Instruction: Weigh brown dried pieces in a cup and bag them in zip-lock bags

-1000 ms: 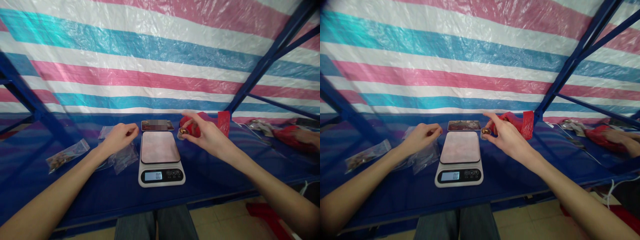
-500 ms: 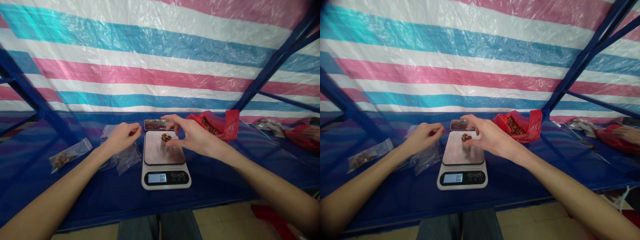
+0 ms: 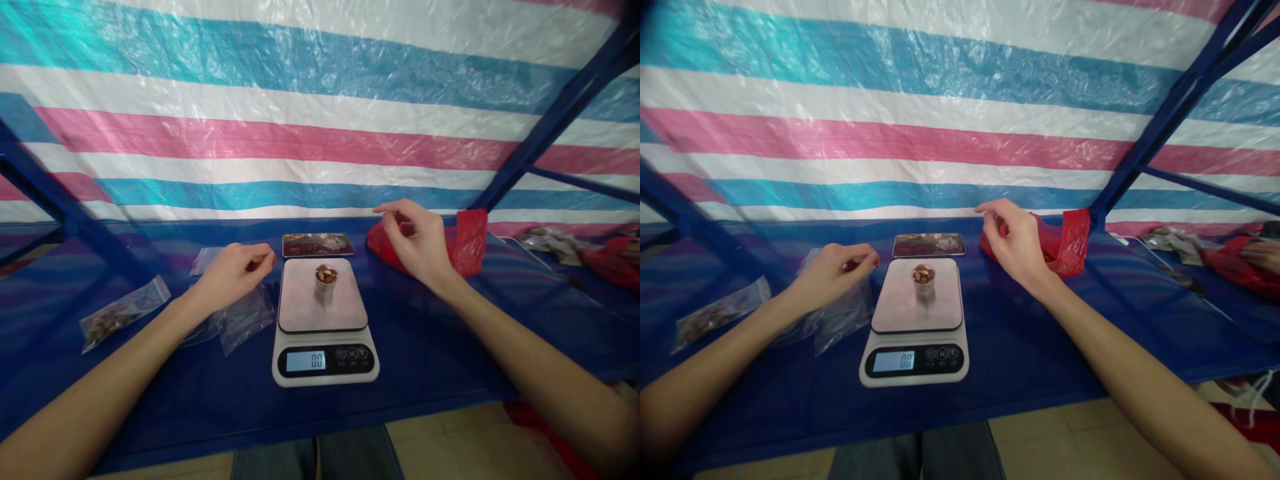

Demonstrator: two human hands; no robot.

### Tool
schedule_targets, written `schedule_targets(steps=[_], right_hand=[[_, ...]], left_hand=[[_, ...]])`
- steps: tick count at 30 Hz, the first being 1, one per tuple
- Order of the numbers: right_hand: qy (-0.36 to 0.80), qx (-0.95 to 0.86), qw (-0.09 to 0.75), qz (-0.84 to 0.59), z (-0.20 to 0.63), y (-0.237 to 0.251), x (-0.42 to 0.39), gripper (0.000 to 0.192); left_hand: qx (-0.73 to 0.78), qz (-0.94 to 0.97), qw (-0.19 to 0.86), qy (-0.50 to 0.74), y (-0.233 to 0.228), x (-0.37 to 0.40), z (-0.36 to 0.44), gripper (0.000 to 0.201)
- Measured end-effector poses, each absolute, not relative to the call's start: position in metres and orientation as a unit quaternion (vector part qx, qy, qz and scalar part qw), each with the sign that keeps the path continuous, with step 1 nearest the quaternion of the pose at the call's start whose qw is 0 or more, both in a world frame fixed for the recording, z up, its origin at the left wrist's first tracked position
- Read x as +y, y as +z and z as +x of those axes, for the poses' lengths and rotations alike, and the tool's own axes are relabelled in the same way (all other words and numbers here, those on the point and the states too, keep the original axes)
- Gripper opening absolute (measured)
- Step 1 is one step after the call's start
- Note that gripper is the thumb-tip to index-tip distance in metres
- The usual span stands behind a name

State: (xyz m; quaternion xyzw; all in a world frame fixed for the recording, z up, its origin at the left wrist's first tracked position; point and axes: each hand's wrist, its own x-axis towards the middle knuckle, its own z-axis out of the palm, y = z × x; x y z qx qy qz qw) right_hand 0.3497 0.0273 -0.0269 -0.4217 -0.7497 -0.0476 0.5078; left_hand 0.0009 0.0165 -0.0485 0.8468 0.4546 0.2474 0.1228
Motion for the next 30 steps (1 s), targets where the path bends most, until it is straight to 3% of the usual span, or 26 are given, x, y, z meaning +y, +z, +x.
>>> schedule_targets(steps=[8,23,30], right_hand=[[-0.067,-0.793,0.474,-0.378,0.337,-0.029,0.015,0.024],[-0.032,-0.810,0.456,-0.367,0.335,-0.035,0.017,0.025],[-0.016,-0.808,0.453,-0.376,0.335,-0.034,0.015,0.025]], left_hand=[[0.490,0.828,0.055,0.268,-0.037,0.020,-0.016,0.038],[0.487,0.840,0.071,0.229,-0.036,0.027,-0.026,0.039],[0.466,0.836,0.273,0.097,-0.015,0.021,-0.058,0.033]])
